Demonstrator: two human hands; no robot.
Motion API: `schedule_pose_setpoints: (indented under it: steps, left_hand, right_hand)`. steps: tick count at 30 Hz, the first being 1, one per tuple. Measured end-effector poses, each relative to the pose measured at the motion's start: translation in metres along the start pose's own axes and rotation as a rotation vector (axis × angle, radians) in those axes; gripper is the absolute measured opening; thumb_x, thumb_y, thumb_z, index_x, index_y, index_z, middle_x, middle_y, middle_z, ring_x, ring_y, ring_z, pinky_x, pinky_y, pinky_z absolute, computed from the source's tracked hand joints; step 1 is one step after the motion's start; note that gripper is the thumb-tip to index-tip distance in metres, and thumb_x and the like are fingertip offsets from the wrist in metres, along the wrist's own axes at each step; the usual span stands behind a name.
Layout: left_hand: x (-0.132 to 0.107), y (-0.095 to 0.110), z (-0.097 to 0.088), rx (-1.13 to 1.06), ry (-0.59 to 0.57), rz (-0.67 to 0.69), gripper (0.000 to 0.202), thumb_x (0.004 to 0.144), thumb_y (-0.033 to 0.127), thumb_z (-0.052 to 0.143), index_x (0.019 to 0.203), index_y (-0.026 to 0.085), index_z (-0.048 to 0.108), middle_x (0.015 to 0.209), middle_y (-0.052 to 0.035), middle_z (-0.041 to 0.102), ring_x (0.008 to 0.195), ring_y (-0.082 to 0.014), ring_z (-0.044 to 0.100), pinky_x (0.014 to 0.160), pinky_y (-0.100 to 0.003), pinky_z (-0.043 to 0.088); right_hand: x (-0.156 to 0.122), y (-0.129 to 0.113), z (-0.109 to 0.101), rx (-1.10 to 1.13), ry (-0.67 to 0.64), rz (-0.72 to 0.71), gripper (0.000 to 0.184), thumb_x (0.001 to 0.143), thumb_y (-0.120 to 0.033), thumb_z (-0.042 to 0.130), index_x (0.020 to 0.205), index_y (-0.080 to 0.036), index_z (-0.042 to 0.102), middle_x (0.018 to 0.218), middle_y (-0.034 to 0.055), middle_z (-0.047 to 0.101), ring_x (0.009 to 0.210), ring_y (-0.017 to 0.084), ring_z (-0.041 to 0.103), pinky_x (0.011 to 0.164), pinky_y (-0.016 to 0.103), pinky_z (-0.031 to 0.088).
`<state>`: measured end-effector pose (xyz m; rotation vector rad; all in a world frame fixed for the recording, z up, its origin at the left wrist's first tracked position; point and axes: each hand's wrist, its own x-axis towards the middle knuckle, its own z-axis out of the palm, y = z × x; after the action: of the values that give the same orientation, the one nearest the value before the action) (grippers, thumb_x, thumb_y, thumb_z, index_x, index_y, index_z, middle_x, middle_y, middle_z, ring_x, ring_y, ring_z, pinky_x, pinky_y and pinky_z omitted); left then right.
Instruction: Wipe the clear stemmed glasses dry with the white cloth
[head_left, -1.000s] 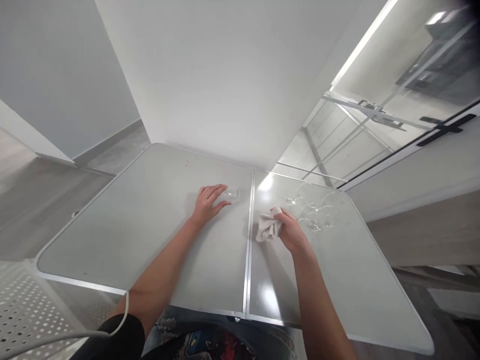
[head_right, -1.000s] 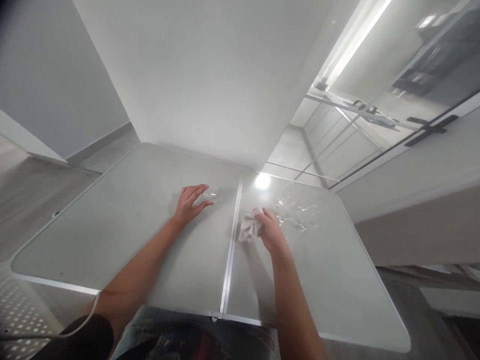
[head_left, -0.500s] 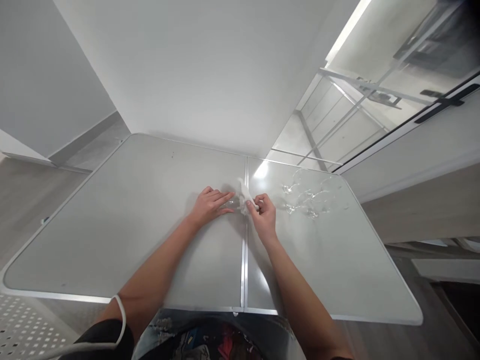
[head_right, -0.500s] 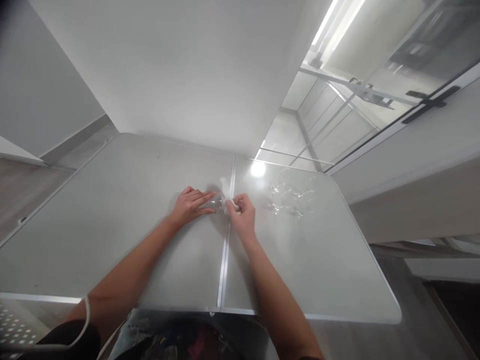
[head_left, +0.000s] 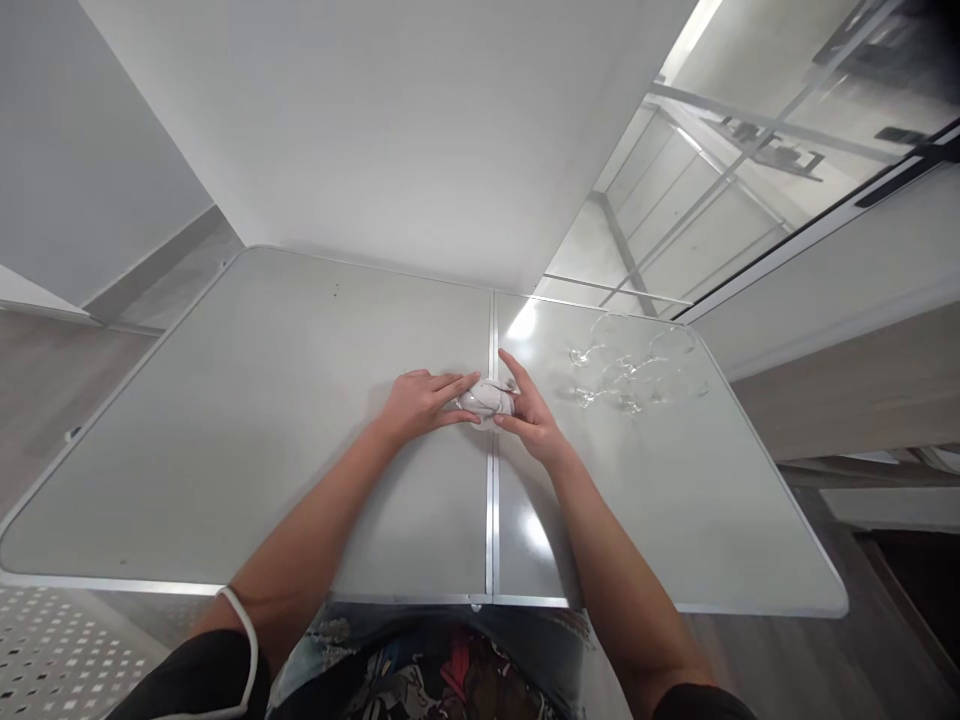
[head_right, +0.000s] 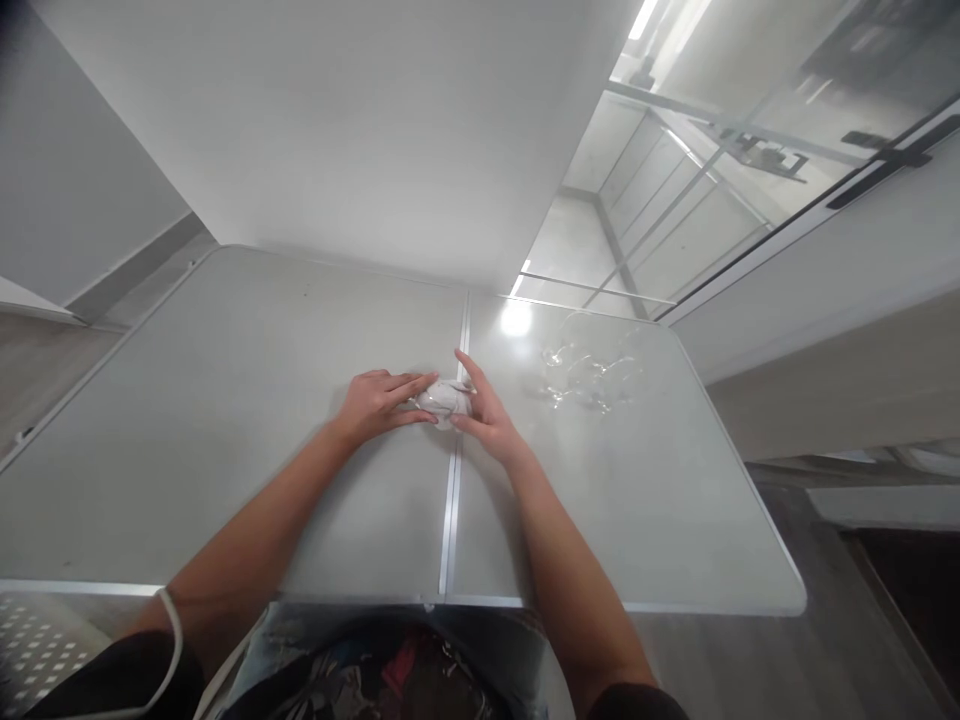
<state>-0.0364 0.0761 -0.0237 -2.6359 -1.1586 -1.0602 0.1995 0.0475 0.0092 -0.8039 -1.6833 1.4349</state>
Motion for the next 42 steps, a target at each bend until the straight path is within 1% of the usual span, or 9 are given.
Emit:
schedule_pose_setpoints:
  steps: [3, 8, 13, 18, 27, 32, 36, 39, 42]
  left_hand:
    - [-0.002, 0.004, 0.004, -0.055, -0.043, -0.07, 0.064, 0.084, 0.074, 0.059, 0.126, 0.027, 0.069, 0.059, -0.0011, 0.068, 0.048, -0.0138, 0.056, 0.052, -0.028, 0.029]
    - [-0.006, 0.006, 0.011, -0.137, -0.056, -0.111, 0.067, 0.085, 0.074, 0.056, 0.128, 0.024, 0.068, 0.055, 0.0021, 0.064, 0.047, -0.0118, 0.055, 0.051, -0.025, 0.029]
    - [-0.006, -0.001, 0.008, -0.056, 0.039, -0.063, 0.064, 0.082, 0.07, 0.066, 0.129, 0.026, 0.068, 0.063, 0.0006, 0.069, 0.054, -0.0135, 0.058, 0.058, -0.027, 0.037]
    - [-0.003, -0.001, 0.008, -0.031, 0.008, 0.012, 0.053, 0.094, 0.05, 0.062, 0.14, 0.025, 0.058, 0.07, -0.0007, 0.071, 0.062, -0.0157, 0.062, 0.075, -0.032, 0.045]
    - [0.004, 0.007, 0.005, -0.198, 0.093, -0.03, 0.02, 0.096, 0.029, 0.061, 0.114, 0.025, 0.067, 0.098, -0.0082, 0.07, 0.085, -0.0191, 0.062, 0.074, -0.032, 0.048]
    - [0.006, 0.009, 0.001, -0.332, 0.159, -0.139, 0.012, 0.097, 0.031, 0.059, 0.093, 0.021, 0.065, 0.083, -0.006, 0.058, 0.073, -0.0162, 0.053, 0.064, -0.029, 0.044]
    - [0.006, 0.006, -0.001, -0.575, 0.243, -0.458, 0.026, 0.102, 0.037, 0.048, 0.085, 0.02, 0.06, 0.069, -0.0007, 0.051, 0.058, -0.0124, 0.044, 0.055, -0.027, 0.037]
    - [0.006, 0.0, -0.002, -0.791, 0.227, -0.646, 0.033, 0.102, 0.045, 0.046, 0.084, 0.02, 0.059, 0.06, 0.0027, 0.043, 0.05, -0.0107, 0.037, 0.048, -0.026, 0.032]
    - [0.005, -0.007, 0.001, -0.902, 0.224, -0.73, 0.038, 0.1, 0.05, 0.049, 0.079, 0.02, 0.058, 0.056, 0.0036, 0.041, 0.045, -0.0097, 0.034, 0.044, -0.025, 0.028]
  right_hand:
    - [-0.005, 0.004, -0.009, -0.227, -0.008, -0.108, 0.07, 0.097, -0.043, 0.057, 0.159, -0.029, 0.027, 0.117, 0.0084, 0.068, 0.098, 0.026, 0.066, 0.087, 0.043, 0.054]
    - [-0.008, 0.008, -0.015, -0.524, -0.012, -0.223, 0.053, 0.1, -0.038, 0.053, 0.152, -0.033, 0.043, 0.126, 0.0084, 0.067, 0.108, 0.028, 0.062, 0.097, 0.048, 0.05]
    - [-0.001, 0.004, -0.003, -0.147, 0.12, -0.004, 0.056, 0.095, -0.044, 0.061, 0.147, -0.028, 0.048, 0.11, 0.0065, 0.068, 0.091, 0.023, 0.066, 0.08, 0.037, 0.055]
    - [0.005, 0.002, 0.004, 0.126, 0.346, 0.104, 0.064, 0.086, -0.047, 0.073, 0.143, -0.027, 0.049, 0.087, 0.0011, 0.065, 0.073, 0.018, 0.062, 0.068, 0.031, 0.053]
    - [0.008, 0.015, 0.003, 0.363, 0.66, 0.205, 0.049, 0.083, -0.041, 0.074, 0.128, -0.03, 0.057, 0.082, -0.0022, 0.062, 0.072, 0.016, 0.06, 0.066, 0.028, 0.052]
    - [0.005, 0.007, 0.007, 0.303, 0.491, 0.17, 0.054, 0.088, -0.051, 0.067, 0.136, -0.03, 0.052, 0.084, -0.0005, 0.064, 0.073, 0.018, 0.061, 0.068, 0.033, 0.055]
    - [-0.001, -0.001, 0.011, -0.117, 0.256, -0.032, 0.057, 0.096, -0.052, 0.056, 0.148, -0.031, 0.044, 0.087, 0.0025, 0.066, 0.082, 0.023, 0.065, 0.091, 0.046, 0.054]
    - [-0.003, 0.0, 0.01, -0.473, -0.029, -0.205, 0.055, 0.099, -0.043, 0.051, 0.152, -0.031, 0.041, 0.076, -0.0017, 0.065, 0.078, 0.023, 0.065, 0.118, 0.06, 0.032]
    - [-0.001, 0.003, 0.01, -0.591, -0.178, -0.236, 0.056, 0.101, -0.036, 0.049, 0.155, -0.034, 0.036, 0.071, -0.0061, 0.063, 0.073, 0.02, 0.064, 0.122, 0.066, 0.017]
